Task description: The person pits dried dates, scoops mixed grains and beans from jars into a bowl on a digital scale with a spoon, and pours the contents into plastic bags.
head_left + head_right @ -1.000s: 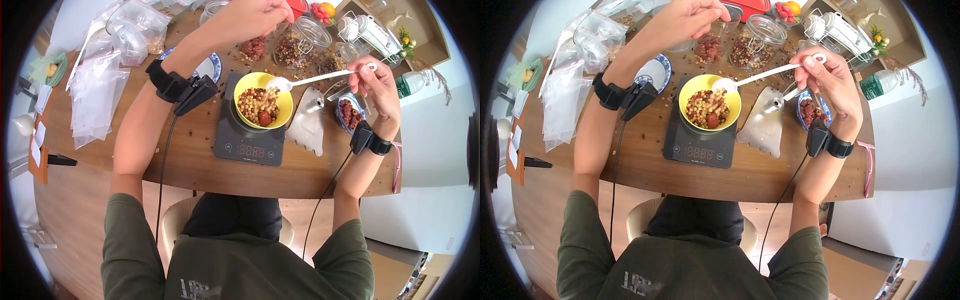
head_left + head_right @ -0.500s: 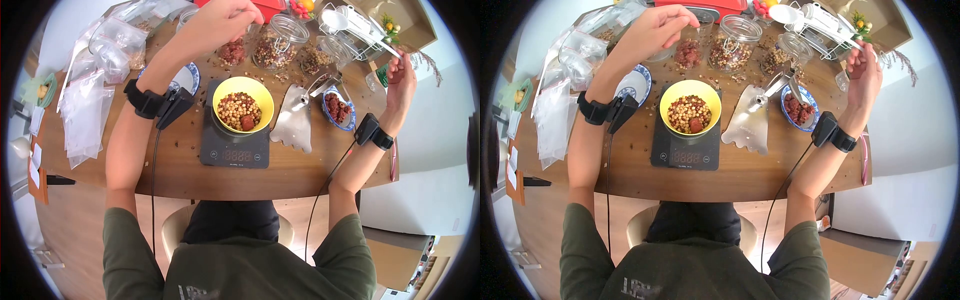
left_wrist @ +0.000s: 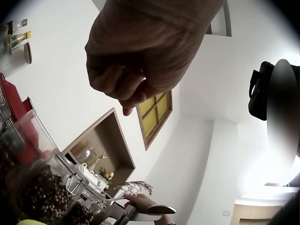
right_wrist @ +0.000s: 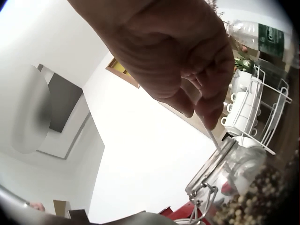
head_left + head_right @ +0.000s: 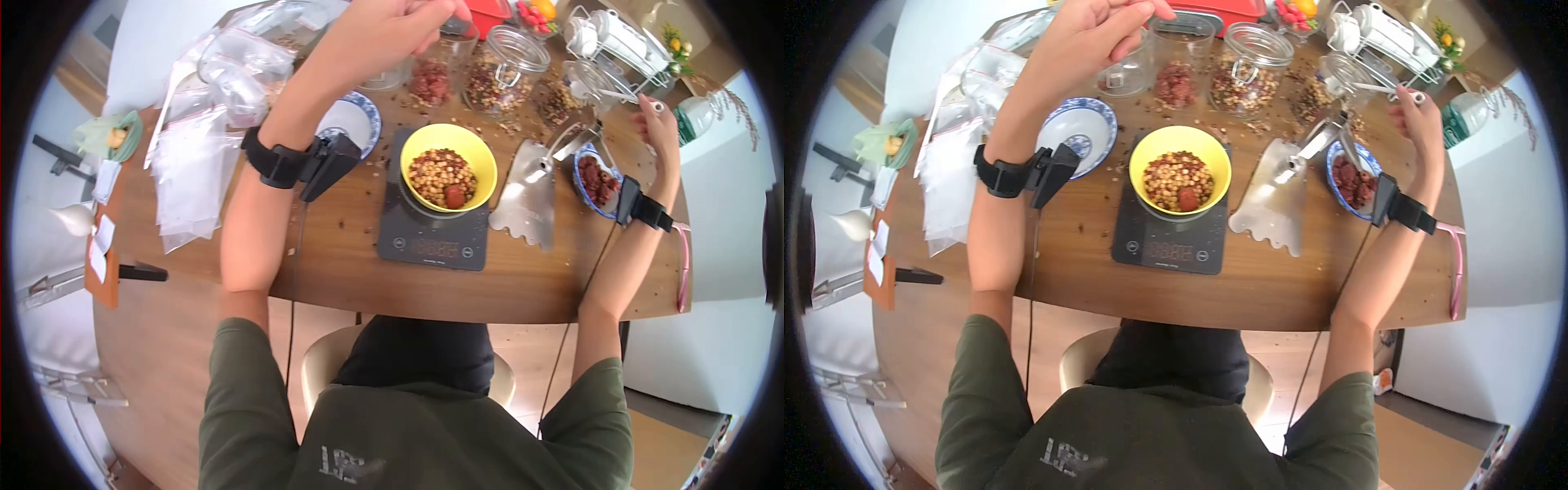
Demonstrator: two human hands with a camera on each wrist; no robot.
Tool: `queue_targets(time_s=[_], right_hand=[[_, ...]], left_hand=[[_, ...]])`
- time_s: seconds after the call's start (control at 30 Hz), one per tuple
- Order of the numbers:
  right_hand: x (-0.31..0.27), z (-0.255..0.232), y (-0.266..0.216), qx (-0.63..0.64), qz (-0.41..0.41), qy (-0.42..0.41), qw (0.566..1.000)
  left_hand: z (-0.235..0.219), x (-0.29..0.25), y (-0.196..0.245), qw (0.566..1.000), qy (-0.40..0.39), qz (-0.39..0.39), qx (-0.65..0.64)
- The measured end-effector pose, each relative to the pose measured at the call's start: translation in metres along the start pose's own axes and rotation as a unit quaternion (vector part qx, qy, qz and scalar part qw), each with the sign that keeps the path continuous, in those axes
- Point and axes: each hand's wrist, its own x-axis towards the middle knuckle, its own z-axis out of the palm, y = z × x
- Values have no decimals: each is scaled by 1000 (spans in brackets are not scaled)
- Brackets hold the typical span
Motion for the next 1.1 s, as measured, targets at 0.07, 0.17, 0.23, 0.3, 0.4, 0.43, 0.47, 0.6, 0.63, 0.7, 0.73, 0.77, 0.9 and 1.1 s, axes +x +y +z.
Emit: queue_targets(time_s=[0.07,0.17,0.23,0.3,0.4,0.43,0.47,0.6,0.63,0.7,0.73,0.77,0.9,1.1], right_hand=[[0,-12,-4,-109,-19,0,994],[-9,-23,-13,-130,-36,31,990],[-19,-30,-24,-131,-38,46,990],[-24,-37,-27,-100,-65,65,991],[-33,-46,-35,-86,-82,106,987],[-36,-48,-38,-87,-92,130,983],[-41,-50,-41,-82,-87,130,984],[-51,-60,-46,-38,-150,114,981],[-54,-58,-48,-17,-184,108,977],[-47,-67,-7,9,-207,107,972],[-52,-60,-5,12,-213,80,974],[-40,-71,36,15,-221,53,974],[-125,3,-103,17,-271,-62,961],[-135,26,-121,17,-348,-206,914]], left_hand=[[2,3,4,998,3,26,-63],[0,-1,11,997,20,66,-32],[-3,-4,18,996,23,82,-19],[-6,-6,26,994,21,100,-48],[-10,-11,38,995,38,87,-40],[-23,-25,13,985,120,116,44],[-35,-31,4,985,116,115,49],[-84,-56,-25,973,151,-18,176],[-99,-64,-38,967,160,-57,189],[-133,-83,-72,947,163,-117,249],[-149,-93,-89,932,158,-138,295],[-160,-103,-103,917,143,-167,333],[-178,-136,-134,879,115,-219,409],[-181,-144,-149,873,113,-249,404]])
